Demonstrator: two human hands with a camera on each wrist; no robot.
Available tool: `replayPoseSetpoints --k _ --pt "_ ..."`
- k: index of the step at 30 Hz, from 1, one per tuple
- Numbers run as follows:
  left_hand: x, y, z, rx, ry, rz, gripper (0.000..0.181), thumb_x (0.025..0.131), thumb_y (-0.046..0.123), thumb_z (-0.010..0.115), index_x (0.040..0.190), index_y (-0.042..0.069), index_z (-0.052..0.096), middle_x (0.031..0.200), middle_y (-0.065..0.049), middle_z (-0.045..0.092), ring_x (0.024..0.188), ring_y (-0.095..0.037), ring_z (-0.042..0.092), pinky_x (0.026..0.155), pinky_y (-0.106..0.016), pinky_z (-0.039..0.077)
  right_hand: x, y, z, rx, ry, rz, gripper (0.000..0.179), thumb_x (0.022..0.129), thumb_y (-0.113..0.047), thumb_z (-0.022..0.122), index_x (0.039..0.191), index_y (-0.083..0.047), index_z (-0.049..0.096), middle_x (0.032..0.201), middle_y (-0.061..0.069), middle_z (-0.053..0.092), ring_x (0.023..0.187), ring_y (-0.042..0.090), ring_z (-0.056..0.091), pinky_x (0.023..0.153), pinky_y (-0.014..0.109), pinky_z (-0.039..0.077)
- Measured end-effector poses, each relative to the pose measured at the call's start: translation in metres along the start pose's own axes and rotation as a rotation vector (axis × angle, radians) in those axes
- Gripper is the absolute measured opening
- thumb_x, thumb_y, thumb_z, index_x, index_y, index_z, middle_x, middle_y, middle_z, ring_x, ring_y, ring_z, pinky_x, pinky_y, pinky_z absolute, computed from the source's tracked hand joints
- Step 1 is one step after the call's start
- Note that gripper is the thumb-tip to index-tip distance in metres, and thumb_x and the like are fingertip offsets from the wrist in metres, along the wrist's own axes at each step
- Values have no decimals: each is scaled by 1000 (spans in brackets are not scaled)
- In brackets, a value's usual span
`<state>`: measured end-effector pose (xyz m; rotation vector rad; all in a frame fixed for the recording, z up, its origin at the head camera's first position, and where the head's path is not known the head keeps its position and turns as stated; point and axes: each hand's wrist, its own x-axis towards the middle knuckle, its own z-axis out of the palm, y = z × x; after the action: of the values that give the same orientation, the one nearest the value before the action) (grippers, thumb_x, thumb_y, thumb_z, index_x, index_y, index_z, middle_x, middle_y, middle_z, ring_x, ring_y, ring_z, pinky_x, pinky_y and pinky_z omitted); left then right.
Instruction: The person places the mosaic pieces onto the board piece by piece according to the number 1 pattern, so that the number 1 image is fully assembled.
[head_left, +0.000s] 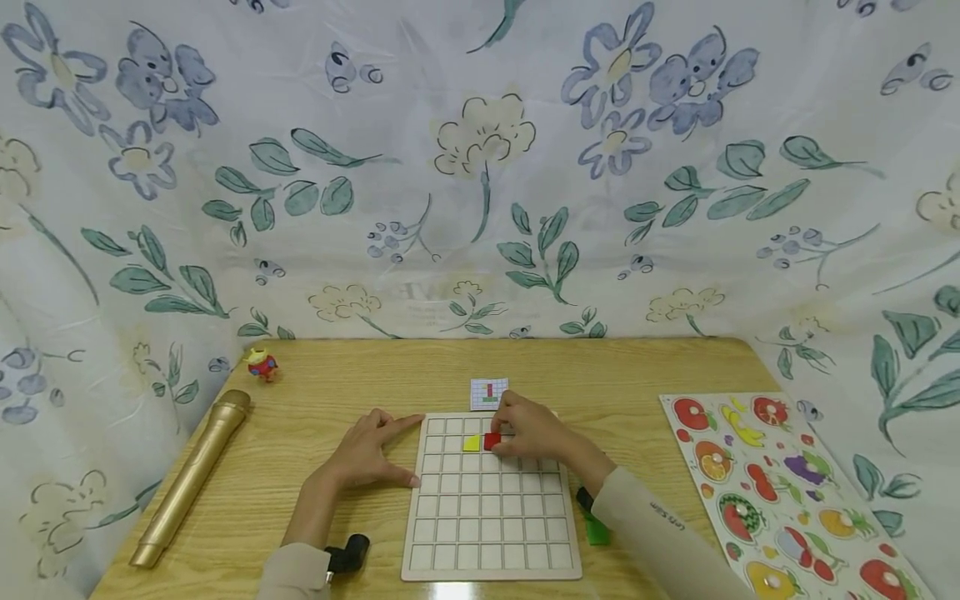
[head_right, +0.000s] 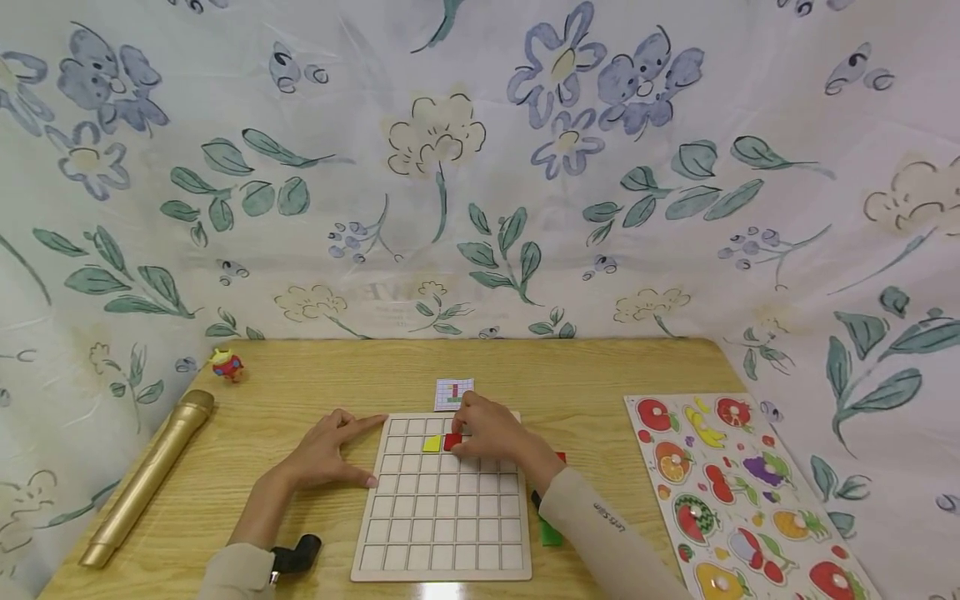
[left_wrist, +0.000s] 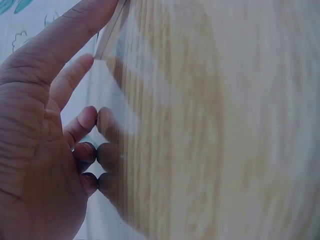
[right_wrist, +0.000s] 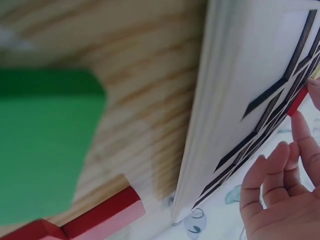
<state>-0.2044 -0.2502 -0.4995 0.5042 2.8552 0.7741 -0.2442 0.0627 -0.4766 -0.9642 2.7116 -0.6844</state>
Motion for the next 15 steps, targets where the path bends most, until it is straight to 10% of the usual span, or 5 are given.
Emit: replayPoseSetpoints --k 15 --pt "0 2 -1 -1 4 -19 101 58 62 86 147 29 50 99 -2 37 85 -19 32 74 -34 27 -6 -4 -4 -6 42 -40 32 82 -28 82 108 -11 74 100 0 53 81 9 48 72 25 44"
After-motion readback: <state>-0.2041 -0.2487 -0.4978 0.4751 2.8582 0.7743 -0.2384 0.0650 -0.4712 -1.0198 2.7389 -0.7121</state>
